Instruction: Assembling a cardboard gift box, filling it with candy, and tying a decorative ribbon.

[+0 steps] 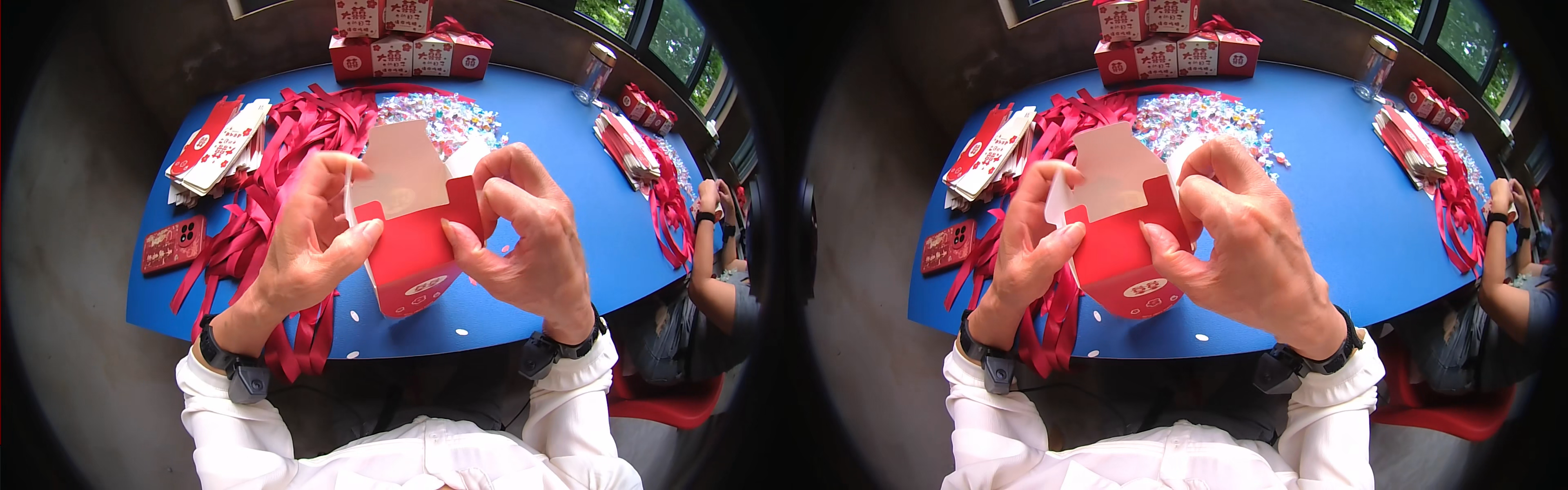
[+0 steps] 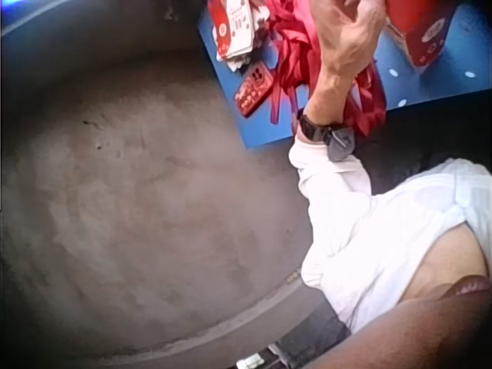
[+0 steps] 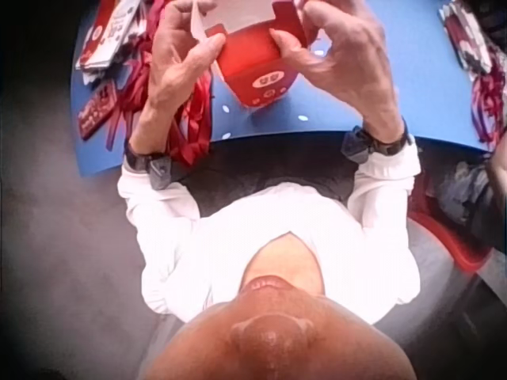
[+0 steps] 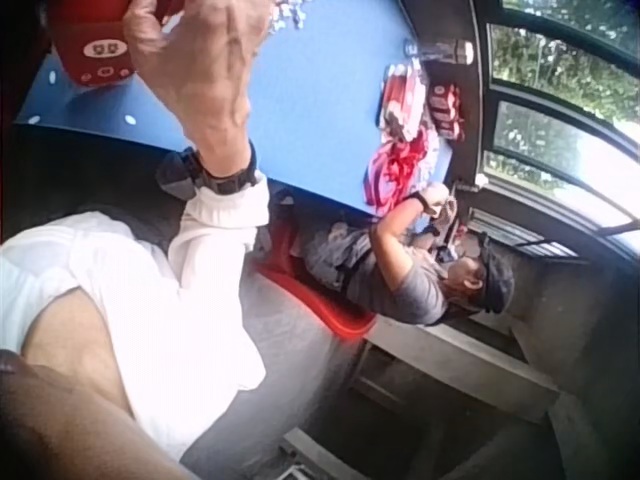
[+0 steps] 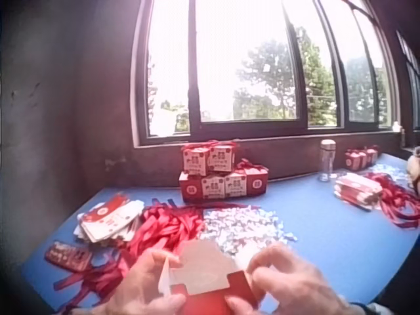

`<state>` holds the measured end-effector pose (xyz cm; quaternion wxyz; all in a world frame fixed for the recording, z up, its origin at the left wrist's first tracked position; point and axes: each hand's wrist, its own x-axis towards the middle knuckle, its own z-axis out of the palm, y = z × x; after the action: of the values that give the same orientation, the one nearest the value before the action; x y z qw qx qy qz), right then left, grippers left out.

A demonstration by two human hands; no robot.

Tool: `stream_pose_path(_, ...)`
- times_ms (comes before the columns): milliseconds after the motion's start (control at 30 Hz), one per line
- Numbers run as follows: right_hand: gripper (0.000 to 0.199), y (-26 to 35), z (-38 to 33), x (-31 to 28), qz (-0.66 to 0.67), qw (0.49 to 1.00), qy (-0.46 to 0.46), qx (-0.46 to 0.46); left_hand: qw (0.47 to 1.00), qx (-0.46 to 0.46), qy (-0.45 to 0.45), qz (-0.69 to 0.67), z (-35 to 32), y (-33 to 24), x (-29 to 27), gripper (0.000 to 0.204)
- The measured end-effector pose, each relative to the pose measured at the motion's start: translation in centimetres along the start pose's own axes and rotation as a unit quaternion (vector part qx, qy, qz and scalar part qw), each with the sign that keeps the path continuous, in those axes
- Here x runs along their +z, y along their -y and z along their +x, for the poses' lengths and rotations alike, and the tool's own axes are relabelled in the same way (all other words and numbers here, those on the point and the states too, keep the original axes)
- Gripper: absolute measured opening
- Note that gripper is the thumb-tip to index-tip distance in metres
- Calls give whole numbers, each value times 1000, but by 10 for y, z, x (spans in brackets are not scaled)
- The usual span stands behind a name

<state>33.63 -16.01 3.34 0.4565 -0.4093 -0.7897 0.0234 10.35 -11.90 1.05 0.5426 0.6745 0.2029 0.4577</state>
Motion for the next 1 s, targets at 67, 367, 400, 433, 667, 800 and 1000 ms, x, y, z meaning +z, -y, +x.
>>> stream_pose_path(67,30,3,1,0,4,1000,3,-7,1000,13,-18,21,2,-3,2,46)
stream_pose_path(367,29,-2,0,1,21,998,28,-57,994,34,-93,50,6,-3,18,58)
stream_pose_path(400,35,-1,2,-5,-8,994,62,-85,994,33,-94,49,5,-1,20,58)
stream_pose_path(433,42,-1,4,-9,-39,988,94,-114,990,46,-115,61,4,0,22,57)
stream_pose_path(667,54,-13,3,-7,-80,979,113,-151,942,172,-17,289,2,9,8,42)
stream_pose_path(800,39,-16,4,-7,-82,979,98,-157,883,197,49,423,3,1,9,62)
stream_pose_path(1000,75,-42,2,19,151,977,23,-149,890,166,87,415,7,5,-1,67)
